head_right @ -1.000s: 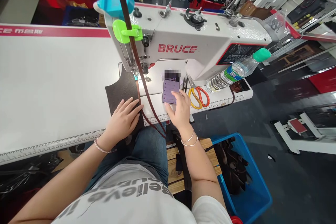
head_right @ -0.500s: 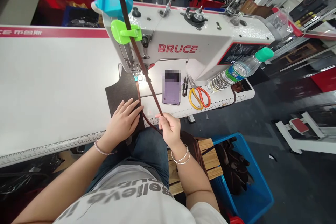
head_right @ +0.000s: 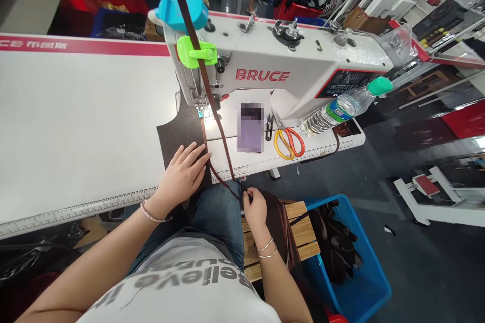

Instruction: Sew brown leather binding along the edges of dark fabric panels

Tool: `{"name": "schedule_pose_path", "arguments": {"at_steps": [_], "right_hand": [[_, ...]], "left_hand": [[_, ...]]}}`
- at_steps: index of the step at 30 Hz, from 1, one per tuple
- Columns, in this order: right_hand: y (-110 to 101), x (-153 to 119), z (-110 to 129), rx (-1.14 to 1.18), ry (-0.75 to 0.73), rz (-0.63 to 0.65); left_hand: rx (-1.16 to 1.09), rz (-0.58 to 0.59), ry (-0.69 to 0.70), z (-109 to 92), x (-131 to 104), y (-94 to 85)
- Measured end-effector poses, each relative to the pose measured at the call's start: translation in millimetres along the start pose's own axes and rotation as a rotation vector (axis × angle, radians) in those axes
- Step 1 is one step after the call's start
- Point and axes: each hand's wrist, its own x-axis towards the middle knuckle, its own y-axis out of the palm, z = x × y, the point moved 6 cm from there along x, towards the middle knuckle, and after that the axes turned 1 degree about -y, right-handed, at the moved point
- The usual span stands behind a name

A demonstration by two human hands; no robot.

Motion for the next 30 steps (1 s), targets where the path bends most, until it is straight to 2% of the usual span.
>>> {"name": "schedule_pose_path", "arguments": {"at_steps": [3,5,8,14,22,30], "right_hand": [[9.1,-4.4,50.3,0.121,-0.193,0.084],[14.0,-5.6,80.9,0.168,-0.299,0.093],[22.3,-3.6,103.4,0.259,-0.287,0.118],[24.2,-2.4,106.9,0.562,-0.082,0.207],[23.1,-7.2,120.0,0.75,-0.035,0.326],[25.9,-6.7,121.2,0.763,-0.03,0.336]], "left_hand": [[-0.005,0.01,-0.007,-0.8,0.5,-0.8],[-0.015,0.021,-0.019,-1.5,0.2,-1.9],[-0.023,0.041,-0.034,-3.0,-2.3,-4.4],[-0.005,0.074,-0.05,-3.7,-10.8,-7.3],[0.015,0.057,-0.058,-4.1,-13.2,-5.9],[0.018,0.041,-0.038,-2.6,-14.0,-5.3]]}}
